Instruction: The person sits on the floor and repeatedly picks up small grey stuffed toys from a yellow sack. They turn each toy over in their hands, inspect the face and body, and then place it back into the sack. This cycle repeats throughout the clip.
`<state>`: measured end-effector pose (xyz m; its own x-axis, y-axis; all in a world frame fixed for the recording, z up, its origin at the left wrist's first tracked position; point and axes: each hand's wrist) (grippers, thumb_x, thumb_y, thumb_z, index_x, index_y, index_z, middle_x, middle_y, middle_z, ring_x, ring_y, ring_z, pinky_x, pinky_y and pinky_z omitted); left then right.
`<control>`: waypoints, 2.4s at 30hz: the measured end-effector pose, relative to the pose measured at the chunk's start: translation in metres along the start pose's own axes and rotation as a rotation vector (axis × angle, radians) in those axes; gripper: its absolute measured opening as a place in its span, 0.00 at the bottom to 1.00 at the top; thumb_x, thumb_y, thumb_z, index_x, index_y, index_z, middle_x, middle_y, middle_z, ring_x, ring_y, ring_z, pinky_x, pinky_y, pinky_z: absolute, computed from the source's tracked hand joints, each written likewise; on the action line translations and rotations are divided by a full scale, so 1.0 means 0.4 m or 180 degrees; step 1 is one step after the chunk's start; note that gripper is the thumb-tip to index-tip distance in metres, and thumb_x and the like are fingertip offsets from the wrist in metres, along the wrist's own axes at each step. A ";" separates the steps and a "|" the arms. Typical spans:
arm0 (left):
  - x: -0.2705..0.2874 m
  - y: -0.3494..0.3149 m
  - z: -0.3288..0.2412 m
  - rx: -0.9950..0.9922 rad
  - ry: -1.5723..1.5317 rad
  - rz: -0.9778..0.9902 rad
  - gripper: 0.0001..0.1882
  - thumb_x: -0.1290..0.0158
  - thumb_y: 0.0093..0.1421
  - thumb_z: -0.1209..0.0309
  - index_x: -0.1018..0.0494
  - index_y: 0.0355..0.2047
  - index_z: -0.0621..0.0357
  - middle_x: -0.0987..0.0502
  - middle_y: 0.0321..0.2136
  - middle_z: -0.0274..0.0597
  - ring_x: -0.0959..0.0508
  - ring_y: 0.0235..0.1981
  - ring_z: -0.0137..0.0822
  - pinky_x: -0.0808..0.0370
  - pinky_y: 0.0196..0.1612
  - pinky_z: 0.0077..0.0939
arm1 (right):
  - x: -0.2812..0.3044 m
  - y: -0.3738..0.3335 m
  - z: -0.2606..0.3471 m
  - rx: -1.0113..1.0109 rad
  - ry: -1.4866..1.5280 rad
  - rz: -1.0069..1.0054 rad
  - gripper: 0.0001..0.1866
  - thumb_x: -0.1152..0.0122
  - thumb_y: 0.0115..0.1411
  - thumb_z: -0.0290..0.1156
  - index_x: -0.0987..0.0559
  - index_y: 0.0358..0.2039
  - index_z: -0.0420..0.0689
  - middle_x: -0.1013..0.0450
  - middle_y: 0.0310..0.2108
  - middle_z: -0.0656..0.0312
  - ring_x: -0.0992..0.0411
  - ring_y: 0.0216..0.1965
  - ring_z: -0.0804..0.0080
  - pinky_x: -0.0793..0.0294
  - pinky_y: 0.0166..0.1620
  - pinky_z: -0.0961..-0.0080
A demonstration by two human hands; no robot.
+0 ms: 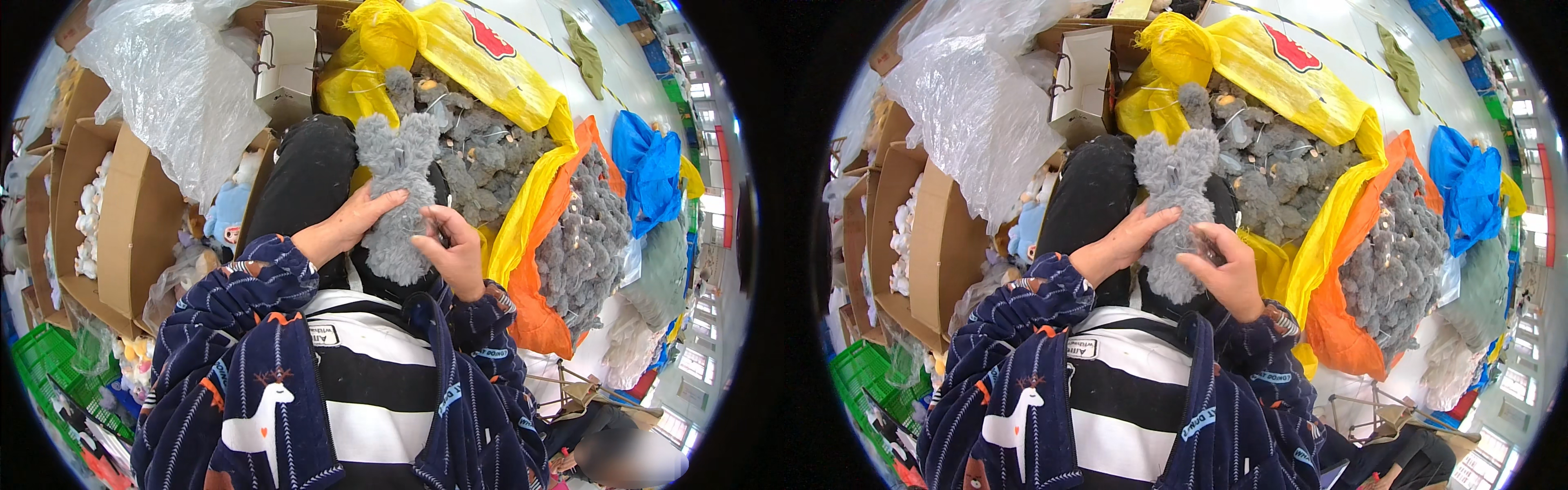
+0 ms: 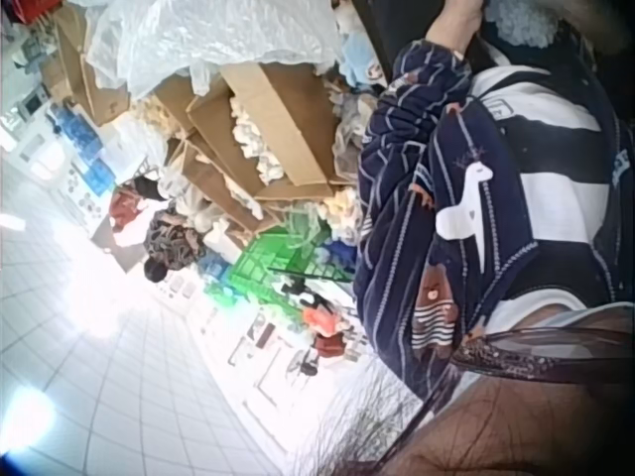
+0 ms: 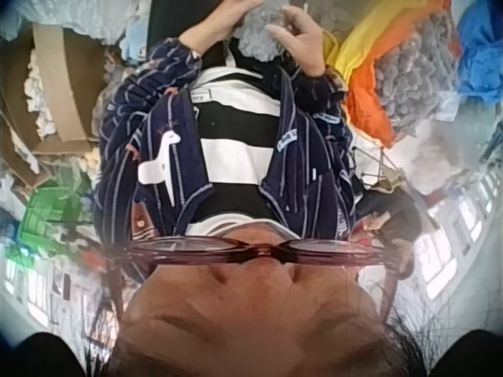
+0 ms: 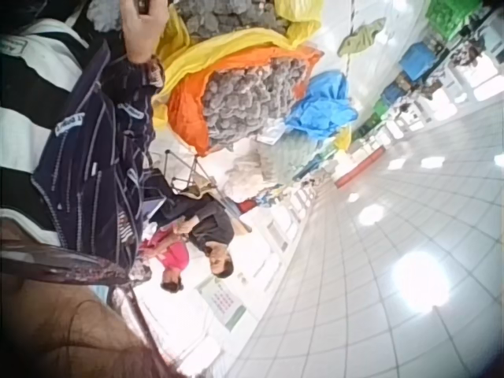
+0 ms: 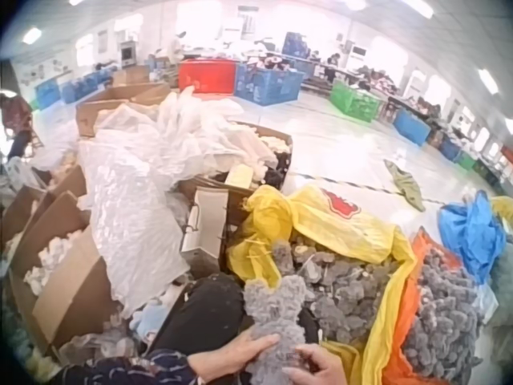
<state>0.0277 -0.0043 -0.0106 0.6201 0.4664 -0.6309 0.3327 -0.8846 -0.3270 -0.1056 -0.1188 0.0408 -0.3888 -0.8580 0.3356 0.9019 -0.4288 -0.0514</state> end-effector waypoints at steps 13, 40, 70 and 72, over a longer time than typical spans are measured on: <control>0.001 -0.001 -0.002 -0.0029 -0.0158 0.0014 0.26 0.54 0.59 0.58 0.42 0.53 0.59 0.32 0.46 0.38 0.31 0.46 0.29 0.34 0.48 0.25 | 0.048 0.002 -0.066 -0.0428 0.0152 -0.0305 0.10 0.42 0.53 0.27 0.29 0.35 0.39 0.33 0.23 0.66 0.33 0.24 0.78 0.35 0.26 0.82; -0.010 0.000 0.000 -0.0030 -0.0242 0.0170 0.26 0.56 0.60 0.58 0.44 0.54 0.58 0.34 0.48 0.39 0.33 0.49 0.31 0.35 0.50 0.27 | 0.120 -0.013 -0.096 0.0255 -0.1672 -0.0610 0.11 0.47 0.56 0.34 0.31 0.33 0.39 0.36 0.20 0.61 0.36 0.17 0.74 0.38 0.20 0.78; 0.015 -0.005 0.039 -0.0505 0.0580 -0.0689 0.21 0.52 0.53 0.77 0.40 0.48 0.66 0.30 0.41 0.41 0.30 0.42 0.30 0.32 0.45 0.25 | 0.054 -0.116 -0.091 -0.1499 0.0598 0.0195 0.14 0.50 0.57 0.33 0.28 0.40 0.36 0.30 0.22 0.67 0.35 0.24 0.83 0.37 0.29 0.86; 0.016 0.000 0.043 -0.0692 0.0637 -0.0712 0.19 0.53 0.54 0.77 0.39 0.47 0.66 0.30 0.41 0.41 0.31 0.42 0.30 0.33 0.45 0.25 | 0.035 -0.117 -0.035 -0.1643 0.1034 0.0480 0.18 0.50 0.57 0.34 0.32 0.46 0.38 0.29 0.23 0.66 0.36 0.21 0.84 0.37 0.27 0.88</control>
<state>0.0196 -0.0015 -0.0266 0.6345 0.6592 -0.4035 0.6055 -0.7485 -0.2706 -0.1559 -0.1145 0.0348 -0.3747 -0.9271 -0.0095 0.7758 -0.3079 -0.5508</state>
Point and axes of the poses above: each hand's wrist, its own y-axis towards the middle knuckle, its own x-axis out of the back of the hand, z = x × y
